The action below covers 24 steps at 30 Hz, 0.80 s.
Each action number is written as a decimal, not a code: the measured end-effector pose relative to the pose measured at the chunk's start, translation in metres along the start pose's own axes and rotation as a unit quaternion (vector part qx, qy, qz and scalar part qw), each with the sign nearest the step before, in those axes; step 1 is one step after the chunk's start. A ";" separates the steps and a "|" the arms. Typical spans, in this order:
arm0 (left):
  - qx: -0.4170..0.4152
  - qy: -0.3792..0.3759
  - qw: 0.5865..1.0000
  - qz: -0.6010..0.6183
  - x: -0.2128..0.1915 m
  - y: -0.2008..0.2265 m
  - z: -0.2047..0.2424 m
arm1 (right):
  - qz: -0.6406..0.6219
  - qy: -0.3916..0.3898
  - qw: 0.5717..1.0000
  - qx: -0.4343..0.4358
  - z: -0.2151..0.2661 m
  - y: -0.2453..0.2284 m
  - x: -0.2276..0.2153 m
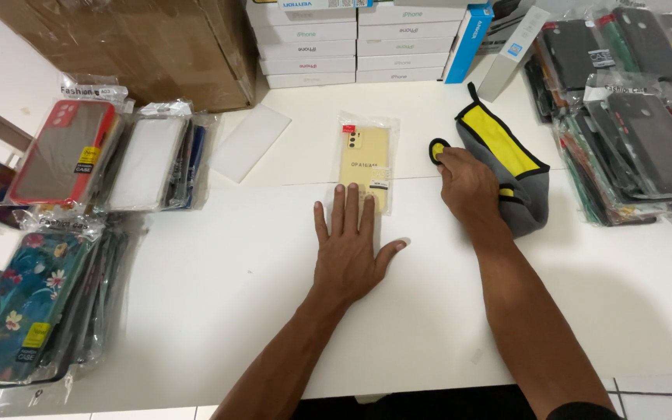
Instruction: The person places a white phone case into a clear plastic bag, seals it, and uses a yellow and gray heat-sealing tool to seal the bag. They repeat the process with a second phone case, sealing each package individually.
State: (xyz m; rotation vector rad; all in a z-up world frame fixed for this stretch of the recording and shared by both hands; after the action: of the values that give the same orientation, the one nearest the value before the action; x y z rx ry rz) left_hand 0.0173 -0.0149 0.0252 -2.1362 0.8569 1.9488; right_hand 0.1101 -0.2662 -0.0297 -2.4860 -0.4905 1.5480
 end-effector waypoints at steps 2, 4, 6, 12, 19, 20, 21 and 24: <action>0.010 -0.012 1.000 0.000 0.005 0.003 0.004 | 0.005 0.001 1.000 0.005 0.001 -0.005 -0.004; 0.019 -0.025 1.000 -0.001 0.010 0.005 0.006 | 0.009 0.001 1.000 0.011 0.002 -0.007 -0.006; 0.018 -0.047 0.999 -0.008 0.016 0.003 0.004 | 0.013 0.000 1.000 0.003 0.002 -0.007 -0.006; 0.011 -0.087 0.996 0.008 0.015 0.003 0.004 | 0.006 0.020 1.000 -0.007 0.003 -0.010 -0.009; 0.010 -0.093 0.996 0.014 0.013 0.003 0.003 | 0.026 0.032 0.999 -0.014 0.003 -0.011 -0.007; 0.009 -0.093 0.995 0.015 0.014 0.002 0.003 | 0.026 0.029 0.999 -0.012 0.003 -0.010 -0.006; 0.007 -0.094 0.995 0.015 0.014 0.002 0.003 | 0.026 0.026 0.999 -0.011 0.003 -0.009 -0.006; 0.005 -0.088 0.996 0.013 0.014 0.003 0.003 | 0.015 0.032 0.999 -0.020 0.003 -0.010 -0.009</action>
State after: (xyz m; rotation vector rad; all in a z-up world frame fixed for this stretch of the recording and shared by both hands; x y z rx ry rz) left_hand 0.0134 -0.0202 0.0117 -1.9225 0.8644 2.1018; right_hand 0.1016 -0.2600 -0.0202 -2.5751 -0.4830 1.4784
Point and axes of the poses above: each hand's wrist, its own z-axis away from the middle knuckle, its own x-axis out of the palm, y = z × x, the point moved 6 cm from there along -z, towards the middle knuckle, and after that the axes turned 1 degree about -x, right-handed, at the moved point
